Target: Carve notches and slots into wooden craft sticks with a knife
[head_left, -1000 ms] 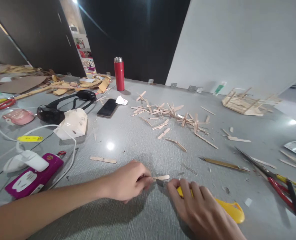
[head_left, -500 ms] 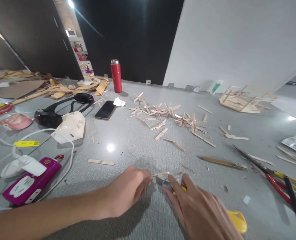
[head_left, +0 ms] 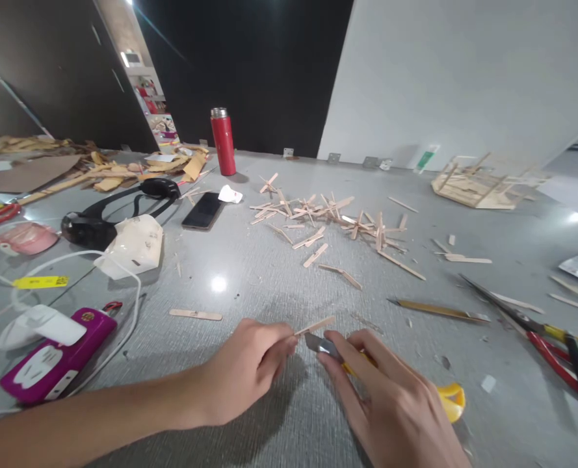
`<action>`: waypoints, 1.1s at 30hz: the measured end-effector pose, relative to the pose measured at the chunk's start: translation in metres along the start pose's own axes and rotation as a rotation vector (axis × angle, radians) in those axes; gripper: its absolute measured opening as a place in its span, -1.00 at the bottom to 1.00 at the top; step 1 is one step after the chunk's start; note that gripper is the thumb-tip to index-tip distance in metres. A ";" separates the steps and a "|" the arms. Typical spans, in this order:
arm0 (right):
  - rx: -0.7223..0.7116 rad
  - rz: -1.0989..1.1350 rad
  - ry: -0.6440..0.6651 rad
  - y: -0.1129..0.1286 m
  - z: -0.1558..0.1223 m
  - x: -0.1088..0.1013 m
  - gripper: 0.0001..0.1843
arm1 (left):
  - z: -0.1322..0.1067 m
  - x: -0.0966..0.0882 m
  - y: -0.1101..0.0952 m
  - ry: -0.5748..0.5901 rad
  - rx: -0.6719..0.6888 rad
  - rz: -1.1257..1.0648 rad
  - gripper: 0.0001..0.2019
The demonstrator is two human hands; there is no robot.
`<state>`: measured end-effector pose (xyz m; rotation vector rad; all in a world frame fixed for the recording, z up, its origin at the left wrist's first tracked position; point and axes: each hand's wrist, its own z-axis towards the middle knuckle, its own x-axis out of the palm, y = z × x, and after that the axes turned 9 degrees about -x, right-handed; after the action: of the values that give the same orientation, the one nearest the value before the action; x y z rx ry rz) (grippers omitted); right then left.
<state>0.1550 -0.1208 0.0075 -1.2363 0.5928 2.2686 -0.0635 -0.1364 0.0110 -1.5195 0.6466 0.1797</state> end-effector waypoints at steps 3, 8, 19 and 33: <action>-0.041 -0.042 -0.057 0.001 0.002 -0.002 -0.79 | -0.001 -0.001 -0.004 0.001 -0.019 -0.049 -0.61; -0.219 -0.248 -0.043 0.000 0.011 -0.014 -0.66 | -0.003 0.001 -0.009 0.042 -0.088 -0.158 -0.60; 0.006 -0.037 0.118 -0.013 0.013 -0.030 -0.68 | -0.003 0.001 -0.007 0.022 -0.160 -0.440 -0.64; -0.207 -0.054 -0.210 0.022 0.019 -0.028 -0.54 | -0.025 0.007 -0.032 -0.070 -0.035 -0.363 -0.53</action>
<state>0.1428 -0.1331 0.0444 -1.0724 0.2493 2.4210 -0.0486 -0.1647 0.0375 -1.6292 0.3050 -0.0337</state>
